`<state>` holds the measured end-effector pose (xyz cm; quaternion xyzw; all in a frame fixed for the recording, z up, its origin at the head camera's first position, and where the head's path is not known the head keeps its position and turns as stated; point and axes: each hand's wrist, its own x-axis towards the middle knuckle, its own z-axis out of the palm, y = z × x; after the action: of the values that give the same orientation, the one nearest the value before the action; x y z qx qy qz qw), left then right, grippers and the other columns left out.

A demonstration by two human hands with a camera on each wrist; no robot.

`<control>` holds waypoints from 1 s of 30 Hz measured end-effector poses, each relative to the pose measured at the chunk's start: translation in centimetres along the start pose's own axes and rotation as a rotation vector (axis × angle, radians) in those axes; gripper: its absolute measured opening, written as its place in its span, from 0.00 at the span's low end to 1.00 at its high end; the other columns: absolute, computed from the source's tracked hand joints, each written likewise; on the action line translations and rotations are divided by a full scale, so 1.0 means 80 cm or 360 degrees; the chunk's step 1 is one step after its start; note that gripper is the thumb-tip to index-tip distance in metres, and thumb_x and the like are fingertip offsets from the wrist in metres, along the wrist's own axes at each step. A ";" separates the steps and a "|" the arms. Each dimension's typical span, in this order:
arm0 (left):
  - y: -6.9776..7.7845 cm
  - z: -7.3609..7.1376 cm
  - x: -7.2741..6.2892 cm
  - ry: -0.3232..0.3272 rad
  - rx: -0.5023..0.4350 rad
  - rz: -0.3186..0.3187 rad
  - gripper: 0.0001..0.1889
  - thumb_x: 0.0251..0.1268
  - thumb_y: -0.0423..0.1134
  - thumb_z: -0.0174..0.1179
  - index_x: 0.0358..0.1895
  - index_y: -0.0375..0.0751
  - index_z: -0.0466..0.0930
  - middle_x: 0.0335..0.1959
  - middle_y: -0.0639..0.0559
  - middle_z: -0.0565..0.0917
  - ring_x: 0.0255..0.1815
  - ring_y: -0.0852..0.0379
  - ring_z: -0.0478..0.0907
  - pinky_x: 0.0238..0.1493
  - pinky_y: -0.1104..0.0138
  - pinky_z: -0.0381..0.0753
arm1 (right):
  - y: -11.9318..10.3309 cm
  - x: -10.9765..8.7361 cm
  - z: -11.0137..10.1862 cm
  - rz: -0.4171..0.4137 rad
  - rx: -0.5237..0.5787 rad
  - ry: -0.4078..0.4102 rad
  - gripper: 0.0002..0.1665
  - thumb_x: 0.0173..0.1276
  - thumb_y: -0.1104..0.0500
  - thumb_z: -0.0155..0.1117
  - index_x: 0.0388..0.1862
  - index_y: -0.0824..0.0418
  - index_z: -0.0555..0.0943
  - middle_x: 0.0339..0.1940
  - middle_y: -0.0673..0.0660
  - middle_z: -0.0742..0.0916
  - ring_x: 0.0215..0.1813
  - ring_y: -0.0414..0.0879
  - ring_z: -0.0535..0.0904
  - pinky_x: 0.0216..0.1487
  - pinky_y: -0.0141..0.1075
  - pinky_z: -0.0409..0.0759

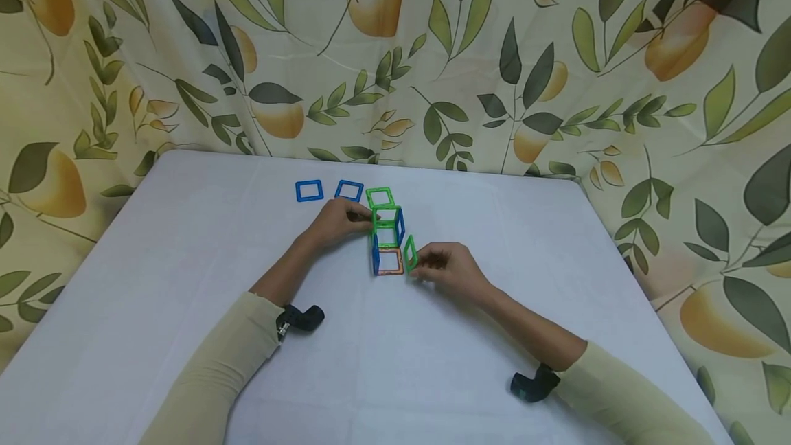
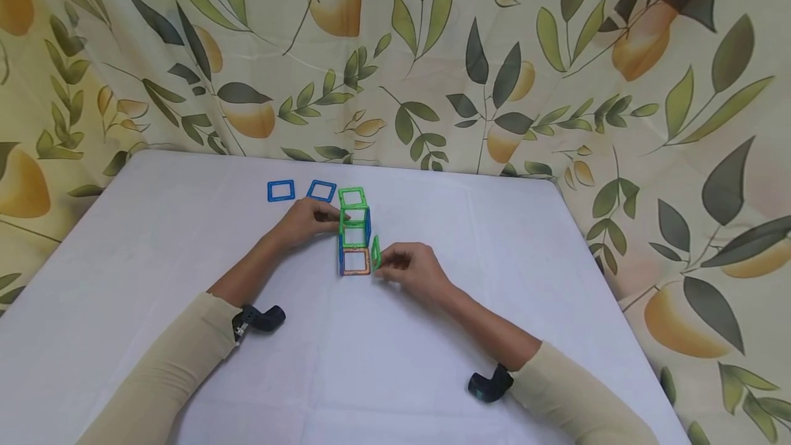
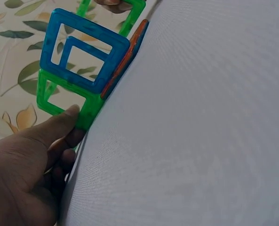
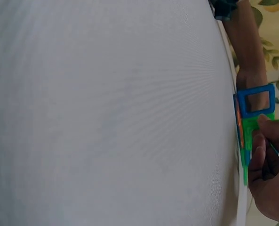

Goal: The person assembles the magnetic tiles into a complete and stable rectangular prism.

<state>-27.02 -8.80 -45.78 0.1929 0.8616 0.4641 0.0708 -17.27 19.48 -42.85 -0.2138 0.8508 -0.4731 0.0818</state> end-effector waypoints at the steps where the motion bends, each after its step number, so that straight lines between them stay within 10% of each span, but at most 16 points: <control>1: 0.000 0.000 0.000 0.0002 0.0004 0.0003 0.12 0.69 0.38 0.72 0.53 0.44 0.91 0.45 0.51 0.88 0.44 0.52 0.79 0.49 0.61 0.78 | -0.001 0.000 0.001 -0.0001 0.0003 -0.0002 0.09 0.63 0.67 0.79 0.42 0.64 0.90 0.33 0.52 0.89 0.32 0.44 0.79 0.33 0.31 0.76; 30: -0.003 0.001 0.001 0.0006 -0.0001 0.0033 0.12 0.68 0.37 0.73 0.53 0.42 0.91 0.44 0.51 0.88 0.43 0.53 0.79 0.48 0.62 0.78 | -0.002 0.009 0.016 0.0021 -0.0014 0.0024 0.09 0.63 0.69 0.78 0.42 0.63 0.90 0.29 0.51 0.86 0.32 0.44 0.76 0.32 0.30 0.74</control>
<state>-27.15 -8.84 -46.04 0.2010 0.8595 0.4655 0.0644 -17.42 18.10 -43.34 -0.2050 0.8549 -0.4703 0.0776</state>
